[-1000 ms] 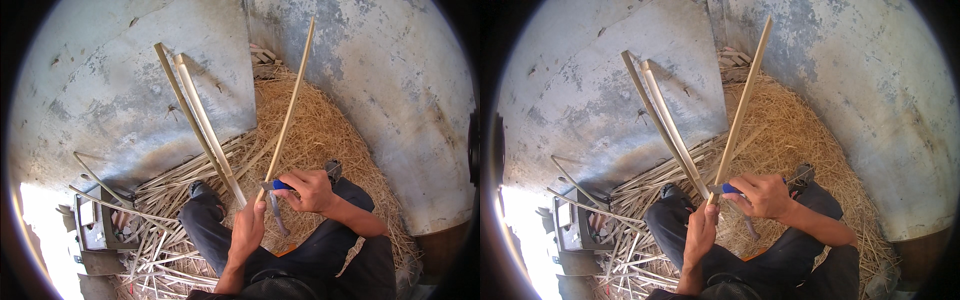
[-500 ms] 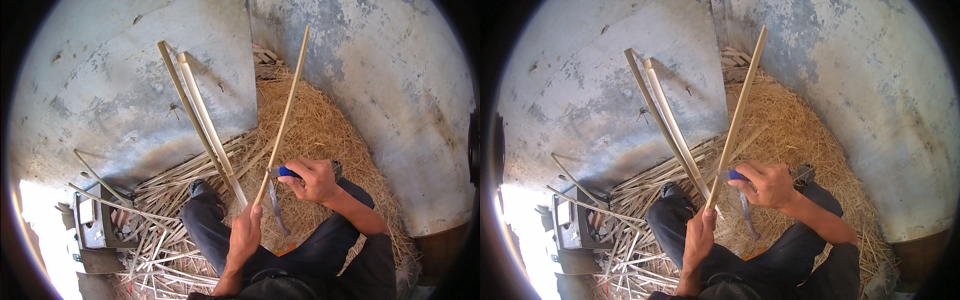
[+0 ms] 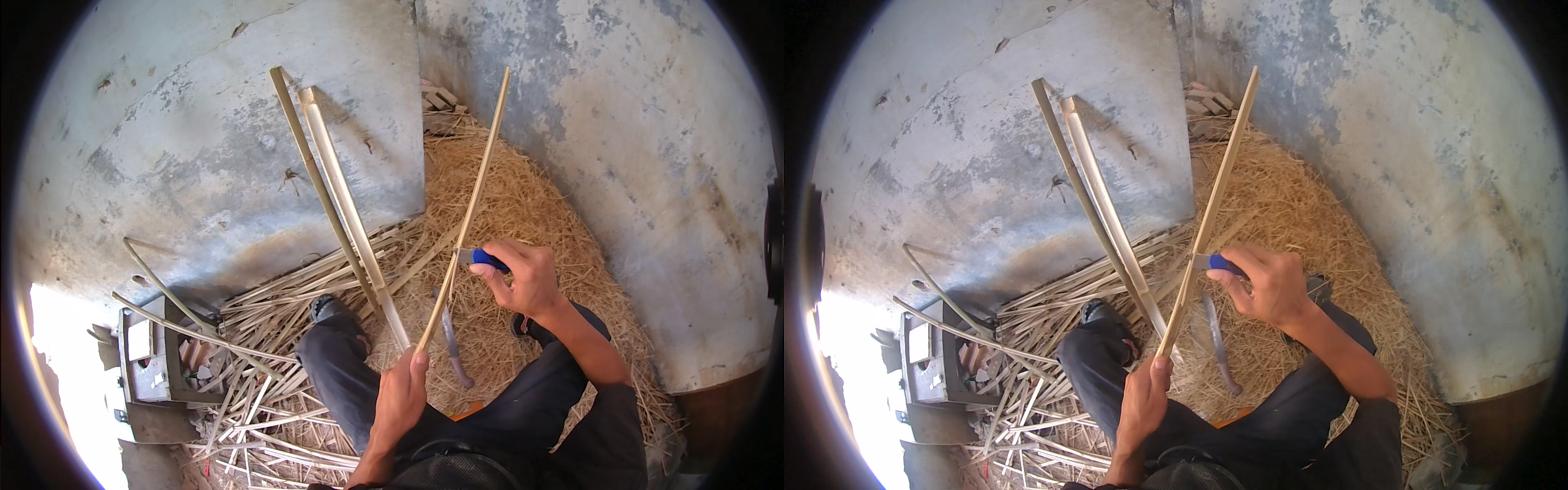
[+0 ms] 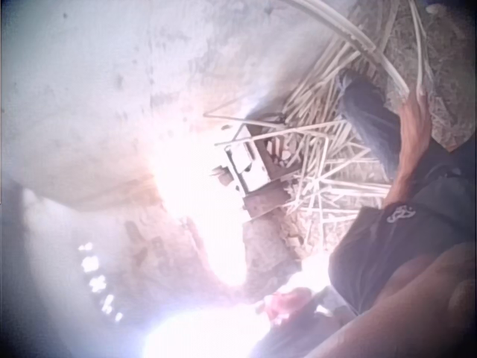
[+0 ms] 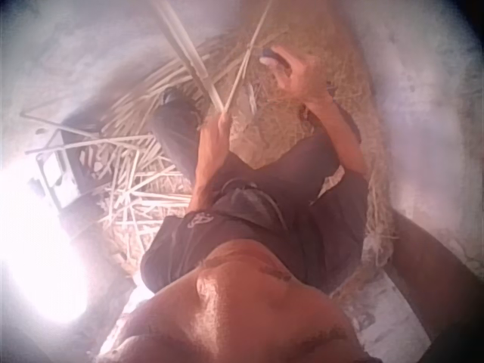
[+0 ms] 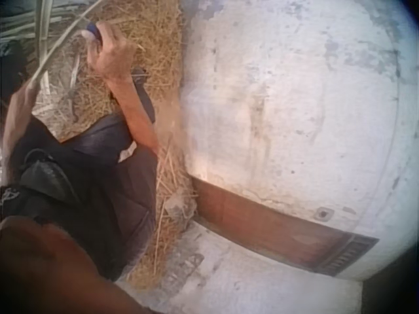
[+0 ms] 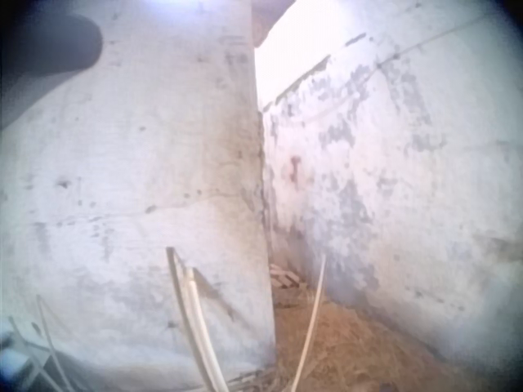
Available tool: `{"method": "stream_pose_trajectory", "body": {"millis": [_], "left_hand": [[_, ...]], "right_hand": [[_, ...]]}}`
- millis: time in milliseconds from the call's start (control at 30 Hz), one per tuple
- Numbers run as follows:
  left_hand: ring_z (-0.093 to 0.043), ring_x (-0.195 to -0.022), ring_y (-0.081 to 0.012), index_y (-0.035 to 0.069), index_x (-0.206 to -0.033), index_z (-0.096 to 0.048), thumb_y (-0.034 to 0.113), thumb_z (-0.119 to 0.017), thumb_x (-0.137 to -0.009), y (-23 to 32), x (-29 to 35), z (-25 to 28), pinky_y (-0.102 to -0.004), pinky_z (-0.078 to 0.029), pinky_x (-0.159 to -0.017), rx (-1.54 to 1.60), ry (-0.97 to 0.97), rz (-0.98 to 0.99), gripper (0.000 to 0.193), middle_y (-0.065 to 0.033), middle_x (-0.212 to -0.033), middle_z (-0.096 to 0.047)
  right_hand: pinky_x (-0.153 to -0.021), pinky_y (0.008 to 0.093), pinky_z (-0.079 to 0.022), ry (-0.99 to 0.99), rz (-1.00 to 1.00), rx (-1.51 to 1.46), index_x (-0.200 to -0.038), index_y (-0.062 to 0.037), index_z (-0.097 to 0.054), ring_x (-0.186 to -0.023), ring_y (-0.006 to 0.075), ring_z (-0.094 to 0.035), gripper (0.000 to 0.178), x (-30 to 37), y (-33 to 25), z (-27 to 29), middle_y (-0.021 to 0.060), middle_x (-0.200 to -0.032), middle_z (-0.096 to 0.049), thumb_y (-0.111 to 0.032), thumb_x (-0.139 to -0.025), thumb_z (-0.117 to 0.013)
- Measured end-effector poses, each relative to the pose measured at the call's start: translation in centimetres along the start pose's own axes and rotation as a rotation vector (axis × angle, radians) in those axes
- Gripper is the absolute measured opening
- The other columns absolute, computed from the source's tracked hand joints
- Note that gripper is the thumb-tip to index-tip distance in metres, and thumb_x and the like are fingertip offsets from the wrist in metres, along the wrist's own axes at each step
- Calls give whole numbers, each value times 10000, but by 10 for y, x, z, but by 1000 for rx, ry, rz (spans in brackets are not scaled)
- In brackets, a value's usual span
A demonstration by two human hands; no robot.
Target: The person sits on a straw-covered floor and uses a knife to shave and smooth long bamboo strips. They hold the bamboo with one hand and scrape the surface with the other, occasionally switching between a large knife and a smaller utility knife to refine the edges.
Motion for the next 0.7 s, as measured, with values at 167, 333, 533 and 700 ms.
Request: {"method": "stream_pose_trajectory", "body": {"millis": [167,333,533,700], "left_hand": [[-580,-752,-544,-21,-989,-580,301,-457,-1146,1,7,5,-549,-443,-666,-21,-8,27,379,-287,-736,-567],[-587,-767,-550,-16,-1000,-584,292,-466,-1142,-9,13,7,-558,-443,-664,-37,-4,27,360,-295,-746,-580],[-594,-782,-554,-10,-994,-573,279,-470,-1139,-18,32,7,-577,-440,-672,-66,-65,51,340,-297,-751,-595],[-597,-784,-546,-8,-980,-573,298,-452,-1145,-38,51,7,-569,-444,-678,-100,-107,79,368,-281,-747,-596]], "right_hand": [[-499,345,-515,-58,-8,45,-959,-22,-746,-576,240,-682,327,-3,-3,2,107,-770,-710,-344,-951,-802],[-490,323,-506,30,6,13,-996,-59,-738,-570,210,-679,313,-5,8,2,77,-815,-732,-372,-994,-748],[-492,330,-490,86,-51,124,-1013,-16,-759,-550,194,-652,451,-26,45,21,74,-734,-706,-454,-1049,-662],[-473,303,-421,82,-211,165,-1018,-68,-790,-486,142,-532,503,-46,107,33,6,-678,-653,-517,-1086,-574]]}}
Point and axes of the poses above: each hand's wrist, its own x-axis away from the middle knuckle, its own z-axis out of the back of the hand, y = z × x, the point moved 7 cm from there along -x, towards the middle knuckle
